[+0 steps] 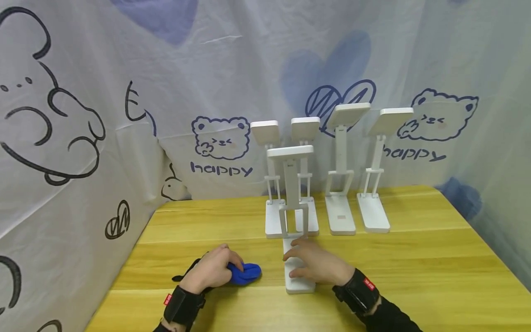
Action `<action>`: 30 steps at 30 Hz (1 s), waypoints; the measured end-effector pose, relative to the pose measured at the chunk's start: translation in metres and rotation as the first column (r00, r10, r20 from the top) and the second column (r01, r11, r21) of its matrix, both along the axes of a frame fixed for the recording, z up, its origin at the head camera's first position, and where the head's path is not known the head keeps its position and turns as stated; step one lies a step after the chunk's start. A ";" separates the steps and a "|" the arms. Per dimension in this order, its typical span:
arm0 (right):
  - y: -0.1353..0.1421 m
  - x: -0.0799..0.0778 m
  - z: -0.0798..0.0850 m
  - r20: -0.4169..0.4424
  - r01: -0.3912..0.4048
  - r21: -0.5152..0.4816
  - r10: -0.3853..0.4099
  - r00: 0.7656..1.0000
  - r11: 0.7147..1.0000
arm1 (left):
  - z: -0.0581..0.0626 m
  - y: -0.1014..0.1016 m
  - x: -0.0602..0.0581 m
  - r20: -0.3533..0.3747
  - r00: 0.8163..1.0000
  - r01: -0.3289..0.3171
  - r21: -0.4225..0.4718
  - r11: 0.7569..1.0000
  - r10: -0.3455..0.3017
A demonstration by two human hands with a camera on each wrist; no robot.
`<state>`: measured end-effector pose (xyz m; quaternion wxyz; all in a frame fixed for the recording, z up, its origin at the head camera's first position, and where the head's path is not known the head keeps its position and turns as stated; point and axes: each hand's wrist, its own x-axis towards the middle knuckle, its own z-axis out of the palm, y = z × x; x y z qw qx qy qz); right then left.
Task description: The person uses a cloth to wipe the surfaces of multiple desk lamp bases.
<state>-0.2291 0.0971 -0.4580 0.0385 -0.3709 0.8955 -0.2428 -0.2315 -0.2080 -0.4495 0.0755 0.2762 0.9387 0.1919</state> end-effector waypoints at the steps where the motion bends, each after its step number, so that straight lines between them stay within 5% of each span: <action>1: -0.002 0.002 -0.001 -0.008 -0.014 0.014 0.014 1.000 1.000 | 0.001 -0.002 0.000 0.005 1.000 -0.012 -0.005 1.000 0.012; 17: -0.016 0.020 -0.006 -0.068 -0.068 0.156 0.079 0.995 0.985 | 0.006 -0.012 0.000 0.057 0.998 -0.032 0.004 0.999 0.032; 30: -0.027 0.019 -0.008 -0.026 -0.206 0.128 0.211 0.977 0.970 | 0.005 -0.016 -0.001 0.079 0.996 -0.033 -0.015 0.999 0.034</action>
